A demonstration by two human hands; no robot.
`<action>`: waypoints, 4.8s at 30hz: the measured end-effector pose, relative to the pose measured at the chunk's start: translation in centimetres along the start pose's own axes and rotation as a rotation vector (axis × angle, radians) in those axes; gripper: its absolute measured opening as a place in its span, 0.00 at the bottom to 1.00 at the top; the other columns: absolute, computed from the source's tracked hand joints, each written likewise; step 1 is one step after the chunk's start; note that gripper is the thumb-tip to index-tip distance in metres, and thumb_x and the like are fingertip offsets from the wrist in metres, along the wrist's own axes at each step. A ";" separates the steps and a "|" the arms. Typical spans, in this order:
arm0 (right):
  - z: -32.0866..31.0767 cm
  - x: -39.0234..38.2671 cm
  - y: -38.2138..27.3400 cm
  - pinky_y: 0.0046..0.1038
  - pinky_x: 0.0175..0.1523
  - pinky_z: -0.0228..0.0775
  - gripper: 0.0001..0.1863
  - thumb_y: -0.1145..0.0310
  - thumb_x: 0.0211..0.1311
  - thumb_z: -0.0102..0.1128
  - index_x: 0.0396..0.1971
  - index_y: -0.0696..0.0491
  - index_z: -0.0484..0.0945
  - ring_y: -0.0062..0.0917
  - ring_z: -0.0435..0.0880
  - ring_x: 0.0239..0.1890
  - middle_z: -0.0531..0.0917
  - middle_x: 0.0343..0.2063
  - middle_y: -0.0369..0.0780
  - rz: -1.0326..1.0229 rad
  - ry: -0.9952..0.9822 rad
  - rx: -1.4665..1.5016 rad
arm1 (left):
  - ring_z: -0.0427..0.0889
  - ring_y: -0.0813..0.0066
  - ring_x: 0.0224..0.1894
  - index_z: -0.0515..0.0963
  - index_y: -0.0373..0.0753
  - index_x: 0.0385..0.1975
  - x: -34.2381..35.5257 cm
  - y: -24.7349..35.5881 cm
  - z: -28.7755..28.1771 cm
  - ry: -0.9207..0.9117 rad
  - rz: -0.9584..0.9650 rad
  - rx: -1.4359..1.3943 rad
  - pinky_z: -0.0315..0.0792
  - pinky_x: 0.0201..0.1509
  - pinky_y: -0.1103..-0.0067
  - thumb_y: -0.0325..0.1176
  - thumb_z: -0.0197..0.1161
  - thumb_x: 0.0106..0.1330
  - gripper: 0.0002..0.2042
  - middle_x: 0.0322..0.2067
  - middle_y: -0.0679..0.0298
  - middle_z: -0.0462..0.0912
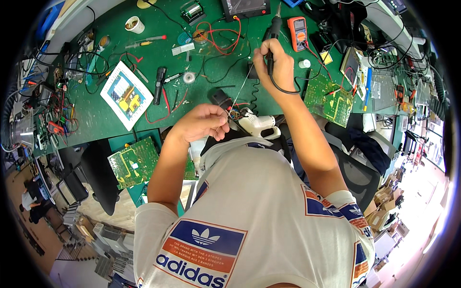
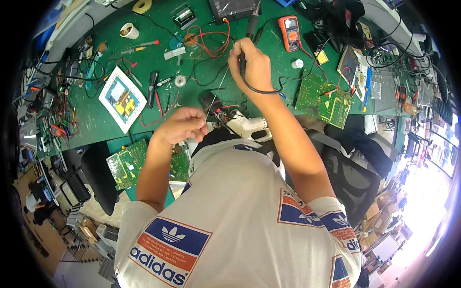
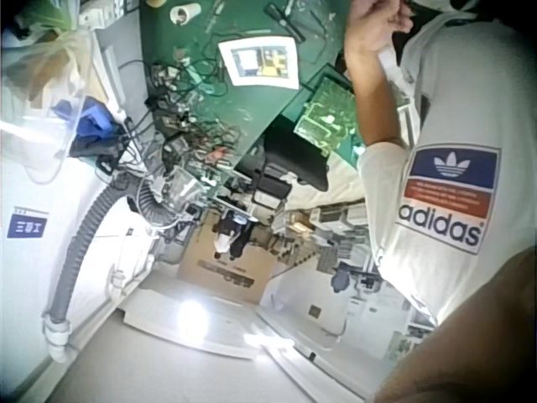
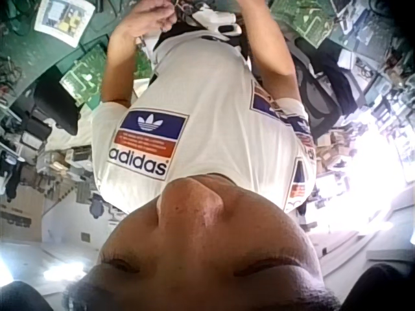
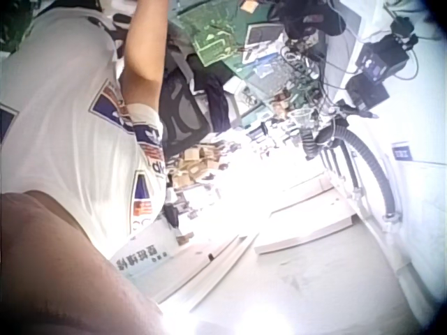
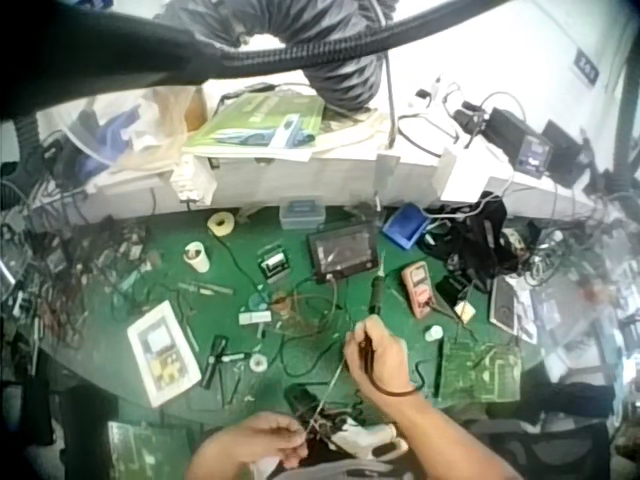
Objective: The person connects and solders wires inside a white plastic housing on a green workbench, using wire cutters and a soldering iron.
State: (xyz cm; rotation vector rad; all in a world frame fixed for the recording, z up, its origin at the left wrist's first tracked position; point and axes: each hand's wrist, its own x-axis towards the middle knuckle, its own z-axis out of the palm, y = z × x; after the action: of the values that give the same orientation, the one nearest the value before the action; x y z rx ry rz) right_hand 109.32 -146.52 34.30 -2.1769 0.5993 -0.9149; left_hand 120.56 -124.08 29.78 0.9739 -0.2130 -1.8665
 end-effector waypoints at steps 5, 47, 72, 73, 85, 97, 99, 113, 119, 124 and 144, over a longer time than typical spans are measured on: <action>0.0 0.2 0.9 0.26 0.27 0.71 0.10 0.82 0.56 0.60 0.31 0.54 0.67 0.29 0.81 0.20 0.79 0.21 0.41 0.040 -0.021 0.022 | 0.80 0.75 0.27 0.76 0.35 0.35 -1.1 0.1 0.1 -0.021 0.004 0.035 0.74 0.31 0.80 0.34 0.67 0.64 0.10 0.35 0.58 0.81; -8.9 -11.4 -2.8 0.29 0.36 0.71 0.07 0.69 0.64 0.55 0.28 0.55 0.71 0.28 0.79 0.26 0.82 0.25 0.38 0.091 -0.185 0.377 | 0.77 0.73 0.21 0.74 0.35 0.29 2.2 -0.4 6.0 -0.016 0.592 -0.203 0.73 0.24 0.78 0.25 0.62 0.64 0.04 0.27 0.54 0.80; -10.9 -12.9 -1.9 0.35 0.32 0.71 0.09 0.66 0.69 0.53 0.36 0.57 0.70 0.35 0.81 0.21 0.81 0.20 0.46 0.580 0.183 1.179 | 0.76 0.75 0.27 0.73 0.34 0.32 0.0 3.9 7.3 0.410 0.888 0.176 0.72 0.30 0.80 0.23 0.58 0.64 0.01 0.33 0.55 0.80; -10.8 -12.9 -2.1 0.35 0.31 0.71 0.10 0.66 0.69 0.53 0.35 0.57 0.70 0.35 0.80 0.21 0.81 0.19 0.46 0.574 0.184 1.182 | 0.76 0.75 0.26 0.73 0.34 0.31 0.0 3.9 7.4 0.418 0.885 0.187 0.72 0.30 0.81 0.22 0.58 0.64 0.01 0.33 0.55 0.80; -10.1 -12.9 -2.3 0.34 0.30 0.71 0.10 0.65 0.69 0.53 0.34 0.57 0.69 0.33 0.79 0.20 0.80 0.19 0.46 0.565 0.185 1.208 | 0.75 0.78 0.25 0.73 0.33 0.30 -0.1 3.8 7.3 0.468 0.898 0.215 0.70 0.30 0.82 0.23 0.61 0.64 0.03 0.31 0.54 0.81; -9.9 -12.7 -2.2 0.33 0.31 0.71 0.10 0.65 0.70 0.53 0.34 0.57 0.69 0.33 0.79 0.21 0.79 0.19 0.45 0.558 0.169 1.207 | 0.76 0.78 0.25 0.73 0.33 0.29 -0.1 3.9 7.2 0.487 0.882 0.215 0.70 0.31 0.82 0.23 0.61 0.63 0.03 0.31 0.54 0.82; -10.0 -12.7 -2.4 0.33 0.31 0.71 0.10 0.65 0.70 0.53 0.33 0.57 0.69 0.33 0.79 0.21 0.79 0.19 0.45 0.561 0.169 1.199 | 0.76 0.78 0.25 0.73 0.33 0.29 0.0 3.8 7.1 0.486 0.885 0.211 0.70 0.31 0.82 0.23 0.61 0.63 0.03 0.31 0.54 0.82; -10.0 -13.0 -2.1 0.34 0.30 0.70 0.10 0.66 0.70 0.52 0.34 0.57 0.69 0.33 0.79 0.21 0.80 0.19 0.45 0.557 0.175 1.196 | 0.76 0.78 0.25 0.73 0.33 0.29 0.1 3.7 7.0 0.484 0.889 0.192 0.70 0.30 0.82 0.23 0.61 0.64 0.04 0.31 0.54 0.82; -10.1 -13.0 -2.2 0.34 0.30 0.70 0.10 0.65 0.70 0.53 0.34 0.57 0.69 0.33 0.79 0.21 0.80 0.19 0.45 0.563 0.174 1.194 | 0.76 0.78 0.25 0.73 0.33 0.29 0.2 3.6 7.1 0.471 0.887 0.196 0.70 0.30 0.82 0.23 0.61 0.64 0.04 0.31 0.54 0.82; -10.0 -12.9 -2.3 0.33 0.30 0.70 0.10 0.65 0.70 0.53 0.34 0.57 0.69 0.32 0.79 0.20 0.79 0.19 0.46 0.563 0.180 1.205 | 0.76 0.79 0.25 0.74 0.33 0.30 0.1 3.6 7.2 0.470 0.886 0.212 0.70 0.31 0.82 0.23 0.61 0.63 0.03 0.31 0.54 0.82; -9.9 -13.1 -2.2 0.33 0.31 0.70 0.10 0.66 0.70 0.52 0.34 0.57 0.69 0.32 0.79 0.21 0.79 0.19 0.46 0.561 0.180 1.192 | 0.76 0.78 0.26 0.74 0.32 0.30 0.4 3.3 7.0 0.439 0.884 0.206 0.71 0.31 0.82 0.22 0.61 0.63 0.03 0.32 0.54 0.82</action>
State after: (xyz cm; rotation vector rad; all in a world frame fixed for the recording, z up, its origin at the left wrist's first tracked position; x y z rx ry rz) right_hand 93.75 -140.95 35.40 -0.8115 0.4997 -0.8237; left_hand 117.82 -127.88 35.98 1.1523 -0.4817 -0.8183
